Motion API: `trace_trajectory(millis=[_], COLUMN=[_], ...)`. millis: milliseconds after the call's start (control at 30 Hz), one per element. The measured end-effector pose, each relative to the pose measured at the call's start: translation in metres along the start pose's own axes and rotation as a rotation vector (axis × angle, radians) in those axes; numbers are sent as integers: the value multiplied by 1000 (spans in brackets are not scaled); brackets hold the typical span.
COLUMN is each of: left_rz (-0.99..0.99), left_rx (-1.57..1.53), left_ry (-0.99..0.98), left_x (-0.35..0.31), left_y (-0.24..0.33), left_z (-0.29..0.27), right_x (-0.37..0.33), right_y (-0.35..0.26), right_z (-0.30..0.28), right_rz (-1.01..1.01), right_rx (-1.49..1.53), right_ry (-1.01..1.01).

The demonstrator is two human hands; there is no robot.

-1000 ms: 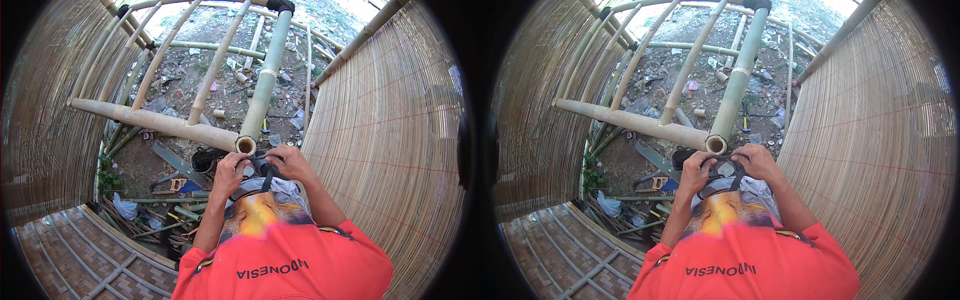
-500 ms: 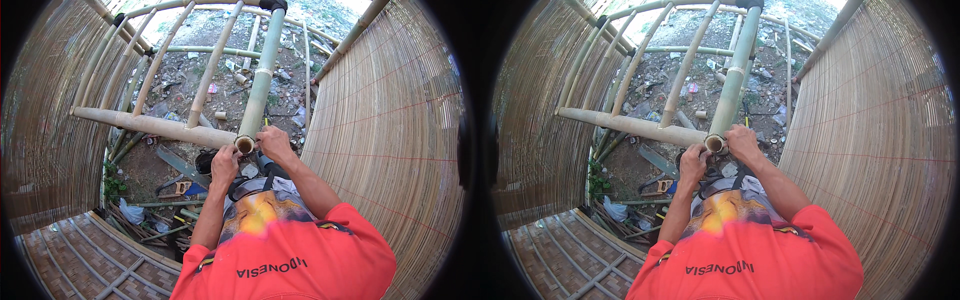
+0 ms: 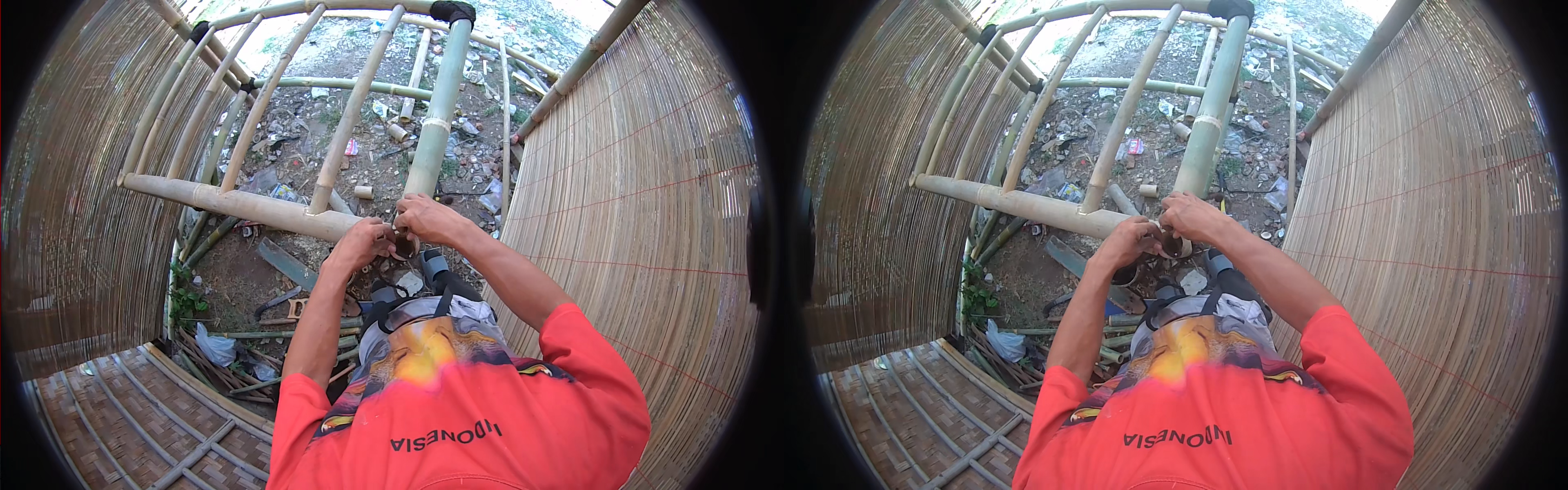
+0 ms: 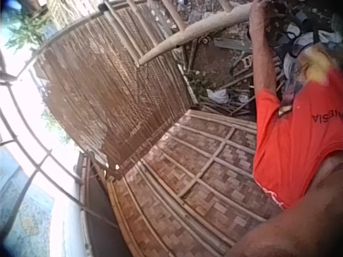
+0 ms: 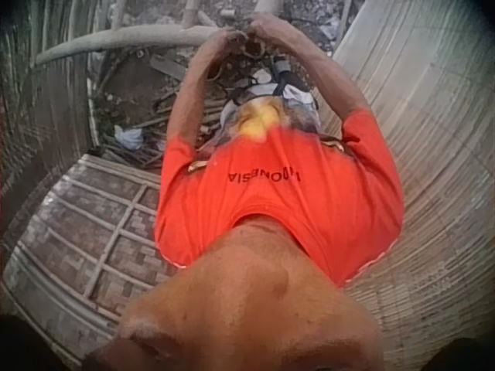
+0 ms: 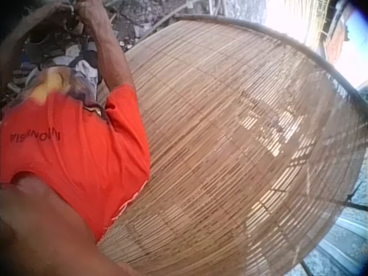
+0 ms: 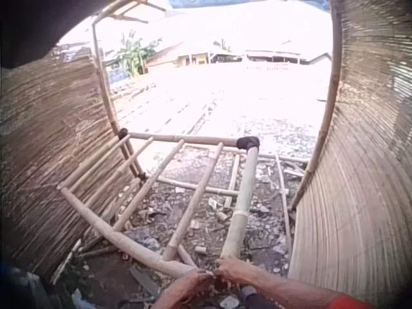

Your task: Tying together bamboo poles with dark rope while constructing a structure.

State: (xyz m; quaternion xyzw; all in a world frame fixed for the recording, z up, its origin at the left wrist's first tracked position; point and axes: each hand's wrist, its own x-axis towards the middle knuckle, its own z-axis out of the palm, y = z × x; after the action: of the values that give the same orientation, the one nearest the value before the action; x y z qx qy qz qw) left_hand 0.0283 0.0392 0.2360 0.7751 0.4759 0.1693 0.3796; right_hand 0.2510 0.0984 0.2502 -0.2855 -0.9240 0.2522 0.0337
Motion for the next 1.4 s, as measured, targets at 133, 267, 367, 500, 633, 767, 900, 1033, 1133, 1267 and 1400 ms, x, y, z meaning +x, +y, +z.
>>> trace_trajectory(millis=[133,267,367,500,633,767,900,1033,1133,1267,1400], left_rz=[1,-364,-325,-330,-438,-438,-374,-458,-509,-571,-604], left_rx=[-68,-130,-181,-255,-319,-301,-170,-210,-242,-298,-184], left_ry=[2,-83,-4,140,123,153,311,304,304,279,121], left_x=[5,12,5,5,7,11,17,24,28,34,35], left_y=[-3,19,9,12,16,8,5,10,15,22,17], left_z=[-5,-15,-4,-4,-6,9,21,13,10,14,13], right_x=[22,36,46,56,84,103,117,124,126,125,113], right_y=[6,19,19,36,40,48,56,61,57,72,63], right_z=[-13,-14,-9,-3,-23,-3,20,13,8,29,19], right_rz=[-7,1,-2,-55,-13,-57,-99,-56,-114,20,-242], right_rx=[32,105,73,156,143,57,101,172,-71,-302,-461], right_ry=[-179,-288,-317,-313,-492,-465,-444,-574,-484,-322,377])
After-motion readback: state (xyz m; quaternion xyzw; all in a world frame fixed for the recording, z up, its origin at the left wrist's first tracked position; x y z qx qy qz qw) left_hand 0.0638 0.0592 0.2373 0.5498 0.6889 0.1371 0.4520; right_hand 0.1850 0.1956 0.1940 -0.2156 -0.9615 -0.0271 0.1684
